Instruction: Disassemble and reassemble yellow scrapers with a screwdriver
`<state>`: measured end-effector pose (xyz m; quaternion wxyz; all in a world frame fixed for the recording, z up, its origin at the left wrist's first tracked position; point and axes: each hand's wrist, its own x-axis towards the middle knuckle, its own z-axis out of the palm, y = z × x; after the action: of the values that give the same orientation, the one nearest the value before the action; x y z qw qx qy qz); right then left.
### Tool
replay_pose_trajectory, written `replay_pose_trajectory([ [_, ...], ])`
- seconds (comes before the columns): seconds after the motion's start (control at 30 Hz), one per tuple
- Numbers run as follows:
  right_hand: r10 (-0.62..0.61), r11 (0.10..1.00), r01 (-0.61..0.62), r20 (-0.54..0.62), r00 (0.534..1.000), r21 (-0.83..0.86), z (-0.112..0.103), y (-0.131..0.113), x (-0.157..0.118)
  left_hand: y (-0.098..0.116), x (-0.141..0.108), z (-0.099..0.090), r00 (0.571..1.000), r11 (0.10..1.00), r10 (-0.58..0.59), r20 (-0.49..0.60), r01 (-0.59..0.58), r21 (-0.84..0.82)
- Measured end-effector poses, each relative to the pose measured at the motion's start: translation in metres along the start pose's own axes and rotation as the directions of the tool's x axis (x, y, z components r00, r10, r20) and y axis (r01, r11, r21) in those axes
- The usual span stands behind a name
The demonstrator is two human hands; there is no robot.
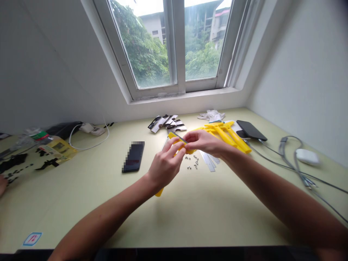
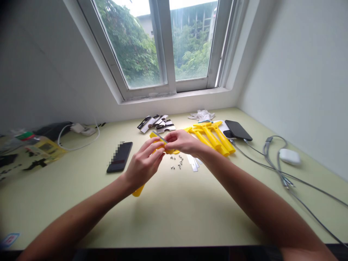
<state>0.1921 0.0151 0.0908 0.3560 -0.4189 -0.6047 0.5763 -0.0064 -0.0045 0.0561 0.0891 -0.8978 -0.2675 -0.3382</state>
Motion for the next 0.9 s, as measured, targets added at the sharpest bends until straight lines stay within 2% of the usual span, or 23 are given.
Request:
replay_pose_trajectory([
  [0.27,0.005,0.998,-0.005,0.009,1.0,0.063,0.0012,0.0002,-0.0007,-0.0038,-0.0036,0.0046,0.999,0.998,0.005,-0.044,-0.008,-0.068],
  [0.5,-0.012,0.996,0.009,0.028,1.0,0.088,-0.0027,0.0029,-0.0005,-0.0055,-0.0047,0.0073,0.988,0.994,0.108,-0.114,-0.103,0.047],
  [0.6,-0.01,0.997,0.01,-0.003,1.0,0.07,-0.0021,0.0033,-0.0012,-0.0052,-0.0037,0.0064,0.985,0.986,0.136,-0.106,-0.124,0.116],
  [0.77,0.026,1.0,-0.026,-0.081,0.996,0.004,0.0034,-0.0004,-0.0039,-0.0038,-0.0013,0.0021,0.992,0.985,0.108,-0.061,-0.098,0.145],
  [0.9,0.048,0.996,-0.04,-0.102,0.994,0.08,0.0056,-0.0045,-0.0056,-0.0054,-0.0013,-0.0005,0.991,0.985,0.123,-0.057,-0.115,0.129],
])
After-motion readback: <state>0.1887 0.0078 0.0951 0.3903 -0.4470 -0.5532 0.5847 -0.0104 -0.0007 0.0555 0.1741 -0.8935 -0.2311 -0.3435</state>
